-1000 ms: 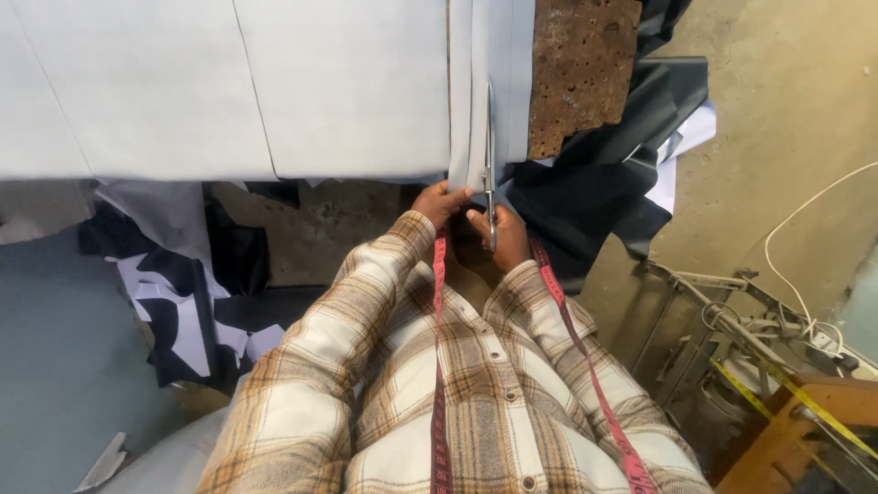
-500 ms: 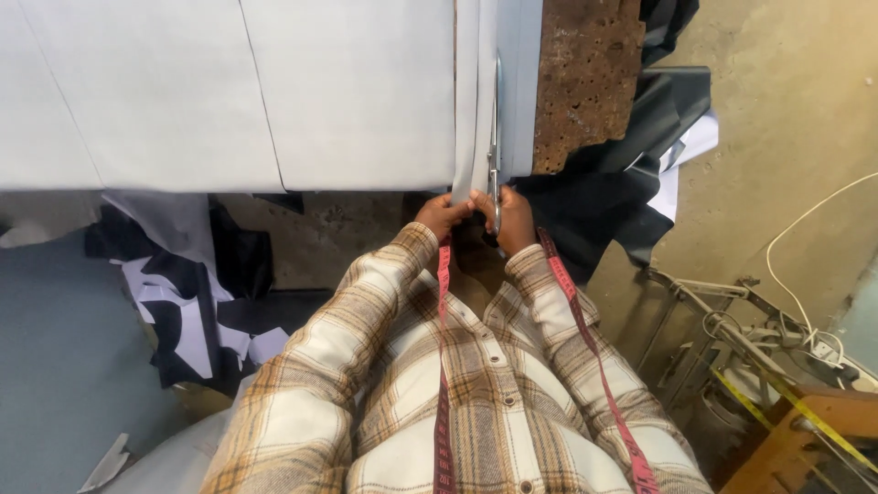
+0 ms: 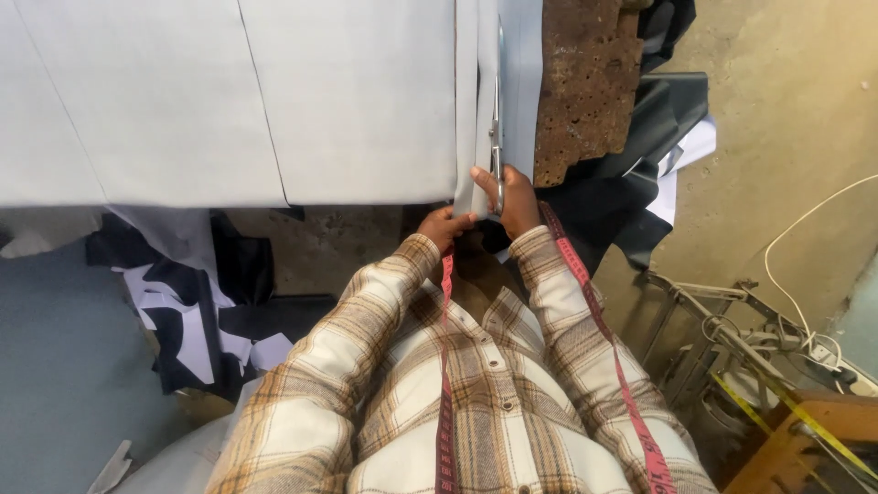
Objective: The person uses shears to cut a large piece of white fabric laid out on a table, following pre-drawn lines. The person holds the fabric with one hand while cutting with the other, and a red pencil is visible on the fabric surface.
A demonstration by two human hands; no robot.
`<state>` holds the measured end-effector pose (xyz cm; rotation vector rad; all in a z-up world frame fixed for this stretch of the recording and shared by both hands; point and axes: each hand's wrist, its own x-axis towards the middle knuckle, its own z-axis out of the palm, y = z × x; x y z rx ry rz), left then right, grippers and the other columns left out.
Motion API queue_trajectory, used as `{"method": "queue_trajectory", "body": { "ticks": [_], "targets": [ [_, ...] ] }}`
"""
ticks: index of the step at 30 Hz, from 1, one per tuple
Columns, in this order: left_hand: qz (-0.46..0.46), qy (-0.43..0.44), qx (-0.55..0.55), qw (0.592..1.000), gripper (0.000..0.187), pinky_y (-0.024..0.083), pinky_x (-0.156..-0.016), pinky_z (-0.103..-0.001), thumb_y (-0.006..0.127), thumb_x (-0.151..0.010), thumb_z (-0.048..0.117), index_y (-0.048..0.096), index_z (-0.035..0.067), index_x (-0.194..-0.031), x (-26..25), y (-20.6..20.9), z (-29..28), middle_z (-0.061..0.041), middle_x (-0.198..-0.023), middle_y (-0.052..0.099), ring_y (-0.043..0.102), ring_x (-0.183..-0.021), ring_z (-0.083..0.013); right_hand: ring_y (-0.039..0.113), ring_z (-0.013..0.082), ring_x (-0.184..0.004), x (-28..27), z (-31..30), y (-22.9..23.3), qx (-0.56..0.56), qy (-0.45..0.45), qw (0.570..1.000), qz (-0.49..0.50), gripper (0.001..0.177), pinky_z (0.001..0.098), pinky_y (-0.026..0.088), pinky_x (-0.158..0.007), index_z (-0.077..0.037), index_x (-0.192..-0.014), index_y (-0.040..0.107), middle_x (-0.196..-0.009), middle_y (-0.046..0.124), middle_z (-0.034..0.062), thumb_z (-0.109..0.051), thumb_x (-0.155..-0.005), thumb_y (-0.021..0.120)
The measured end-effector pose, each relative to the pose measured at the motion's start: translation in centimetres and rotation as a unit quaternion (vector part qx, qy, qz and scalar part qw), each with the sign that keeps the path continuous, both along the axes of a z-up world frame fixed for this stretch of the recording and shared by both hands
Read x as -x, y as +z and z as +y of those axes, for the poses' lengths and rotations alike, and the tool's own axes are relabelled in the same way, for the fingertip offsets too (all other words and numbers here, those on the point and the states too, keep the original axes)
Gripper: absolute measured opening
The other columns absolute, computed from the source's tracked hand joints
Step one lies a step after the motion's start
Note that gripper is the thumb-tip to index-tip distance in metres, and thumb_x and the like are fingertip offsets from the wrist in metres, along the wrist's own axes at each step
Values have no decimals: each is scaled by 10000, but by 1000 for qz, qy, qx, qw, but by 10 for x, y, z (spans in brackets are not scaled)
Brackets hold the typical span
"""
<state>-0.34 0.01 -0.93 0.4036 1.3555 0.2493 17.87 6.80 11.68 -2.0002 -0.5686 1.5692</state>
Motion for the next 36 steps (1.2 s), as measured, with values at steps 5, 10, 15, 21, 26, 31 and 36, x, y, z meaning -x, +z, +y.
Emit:
{"method": "queue_trajectory", "body": {
  "ticks": [5,10,15,21,26,31,36],
  "targets": [
    [-16,-14,4,1000,416,600,-719,-252,999,-801,332,819,102,-1097,0,-13,-8,-60,-880,767,680,-778,-129,620,152,-472,-1,-3,-5,3,4,1000,-9,426,246,519,-500,-76,-824,637,-516,571,69,-403,-973,864],
    [-27,-20,2,999,428,588,-801,-259,997,-815,325,816,87,-1121,7,-26,-10,-67,-939,778,730,-887,-144,619,156,-498,-2,12,4,16,-8,1000,-5,404,251,532,-522,-84,-833,644,-534,578,75,-394,-962,868],
    [-40,5,9,999,374,602,-801,-261,995,-819,289,817,105,-1091,6,-24,-12,-76,-921,785,740,-865,-149,631,158,-498,-9,45,2,8,14,1000,-12,435,266,553,-515,-88,-836,656,-542,593,73,-448,-976,856],
    [-47,24,23,998,350,612,-808,-260,995,-820,226,807,76,-1074,7,-8,-2,-82,-902,774,748,-858,-158,607,158,-499,-7,54,17,8,-5,1000,-12,393,247,530,-517,-81,-841,641,-542,574,68,-385,-975,851],
    [-56,-12,20,998,333,592,-779,-219,995,-824,282,825,119,-1059,9,6,3,-26,-905,780,743,-860,-111,603,151,-469,-9,52,6,5,4,1000,-27,353,235,512,-484,-90,-820,641,-521,571,70,-324,-968,861],
    [-61,-8,22,998,309,591,-755,-206,993,-821,277,816,117,-1019,9,14,5,-17,-870,773,737,-825,-98,616,129,-504,-16,77,-5,4,-4,1000,-14,347,235,539,-499,-107,-837,637,-559,585,44,-343,-970,854],
    [-65,5,32,997,319,590,-718,-187,1008,-807,273,814,115,-1005,9,-2,-2,-41,-841,787,744,-787,-100,642,116,-527,-23,101,-13,3,-10,1000,-9,380,231,578,-515,-118,-832,638,-592,596,27,-393,-963,865]
  ]
}}
